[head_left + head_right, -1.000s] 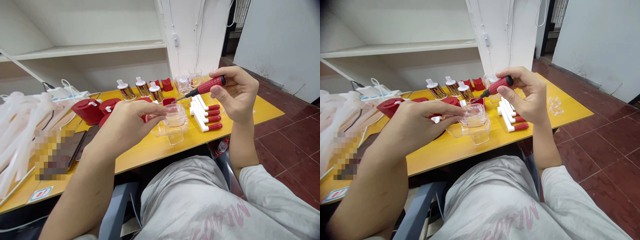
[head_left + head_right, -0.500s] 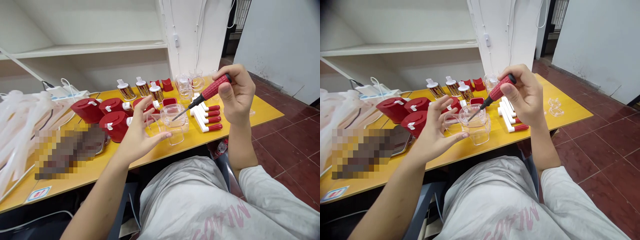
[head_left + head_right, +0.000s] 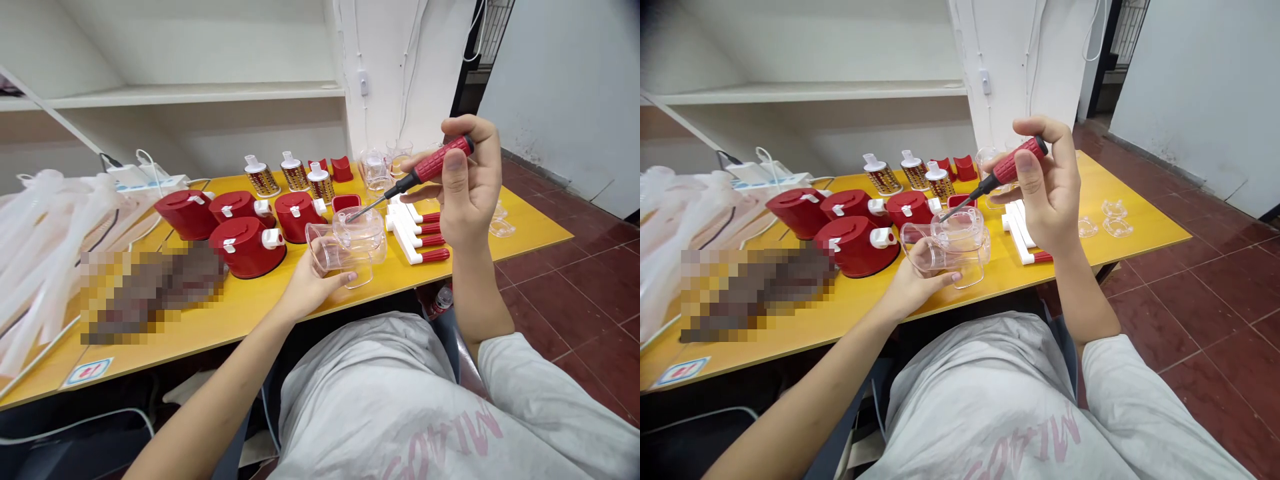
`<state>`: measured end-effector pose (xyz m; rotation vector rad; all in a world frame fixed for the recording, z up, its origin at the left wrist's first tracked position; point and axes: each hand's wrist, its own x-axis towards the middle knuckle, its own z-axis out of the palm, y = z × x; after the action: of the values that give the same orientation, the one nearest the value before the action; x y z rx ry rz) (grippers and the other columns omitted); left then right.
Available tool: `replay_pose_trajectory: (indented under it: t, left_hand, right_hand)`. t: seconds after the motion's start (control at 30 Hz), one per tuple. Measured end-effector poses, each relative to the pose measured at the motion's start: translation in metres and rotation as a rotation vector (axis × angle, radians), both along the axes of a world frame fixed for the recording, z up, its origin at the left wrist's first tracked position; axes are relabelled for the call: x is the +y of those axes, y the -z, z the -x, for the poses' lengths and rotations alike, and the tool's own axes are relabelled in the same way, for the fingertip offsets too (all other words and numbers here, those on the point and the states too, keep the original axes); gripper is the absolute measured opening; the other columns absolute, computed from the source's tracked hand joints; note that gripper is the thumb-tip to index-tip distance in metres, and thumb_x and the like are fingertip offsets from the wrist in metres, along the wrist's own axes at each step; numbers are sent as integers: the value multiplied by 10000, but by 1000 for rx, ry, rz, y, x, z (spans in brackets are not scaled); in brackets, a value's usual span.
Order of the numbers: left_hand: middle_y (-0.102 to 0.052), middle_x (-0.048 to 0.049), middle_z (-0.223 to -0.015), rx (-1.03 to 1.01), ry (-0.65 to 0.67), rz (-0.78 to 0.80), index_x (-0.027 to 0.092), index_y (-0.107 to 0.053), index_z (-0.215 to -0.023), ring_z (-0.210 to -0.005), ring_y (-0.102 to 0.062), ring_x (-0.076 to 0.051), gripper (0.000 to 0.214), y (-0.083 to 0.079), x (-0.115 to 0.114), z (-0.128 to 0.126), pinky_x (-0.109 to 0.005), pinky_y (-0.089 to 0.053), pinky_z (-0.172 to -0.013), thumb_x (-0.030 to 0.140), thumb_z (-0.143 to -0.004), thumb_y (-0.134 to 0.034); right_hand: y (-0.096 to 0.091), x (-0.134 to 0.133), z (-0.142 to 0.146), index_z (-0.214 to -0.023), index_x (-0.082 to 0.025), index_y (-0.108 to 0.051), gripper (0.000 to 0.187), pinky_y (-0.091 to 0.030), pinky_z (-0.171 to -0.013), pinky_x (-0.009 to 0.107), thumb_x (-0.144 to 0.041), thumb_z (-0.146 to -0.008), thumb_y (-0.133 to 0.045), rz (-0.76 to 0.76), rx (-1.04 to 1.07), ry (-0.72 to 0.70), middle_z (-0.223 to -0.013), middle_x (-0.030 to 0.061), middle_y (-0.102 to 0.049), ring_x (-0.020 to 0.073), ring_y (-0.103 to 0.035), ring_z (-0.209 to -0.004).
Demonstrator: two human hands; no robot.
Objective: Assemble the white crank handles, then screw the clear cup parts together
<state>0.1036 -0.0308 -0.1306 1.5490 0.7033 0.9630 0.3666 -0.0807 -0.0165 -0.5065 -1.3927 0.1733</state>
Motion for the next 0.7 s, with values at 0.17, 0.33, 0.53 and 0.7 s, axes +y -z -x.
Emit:
replay_pose_trajectory:
  t: [0.17, 0.33, 0.53, 0.7]
  left_hand:
    - [-770, -96, -1286, 19, -44, -63, 243, -576, -1305, -1266, -769, -338, 857, 0, -3, 0, -560, -600, -1205, 381, -644, -1104]
    - [-755, -108, -1331, 25, -26, -92, 243, -594, -1318, -1297, -750, -348, 844, -1, -4, 1, -560, -591, -1212, 399, -659, -1098]
    - [-757, -93, -1306, 54, -19, -138, 244, -614, -1255, -1295, -746, -342, 763, -5, -4, 1, -517, -625, -1155, 394, -671, -1082]
    - [-762, -88, -1284, 52, -10, -134, 247, -605, -1256, -1271, -756, -333, 757, -4, -4, 1, -498, -650, -1113, 384, -679, -1075]
  right_hand:
    - [-3, -6, 2, -1415, -381, -606, 335, -689, -637, 261, -595, -1160, -574, -22, 8, 71, -967, -8, -806, 197, -870, -919]
    - [-4, -8, -2, -1443, -399, -661, 428, -698, -672, 310, -680, -1128, -588, -46, 6, 113, -904, -3, -769, 228, -872, -910]
    - [-5, -10, -1, -1431, -383, -693, 401, -669, -629, 241, -638, -1132, -614, -99, 7, 81, -864, -19, -751, 183, -865, -846]
    - [-3, -11, -2, -1508, -387, -663, 584, -708, -686, 296, -789, -1103, -541, -30, -41, 140, -940, 7, -754, 217, -872, -955]
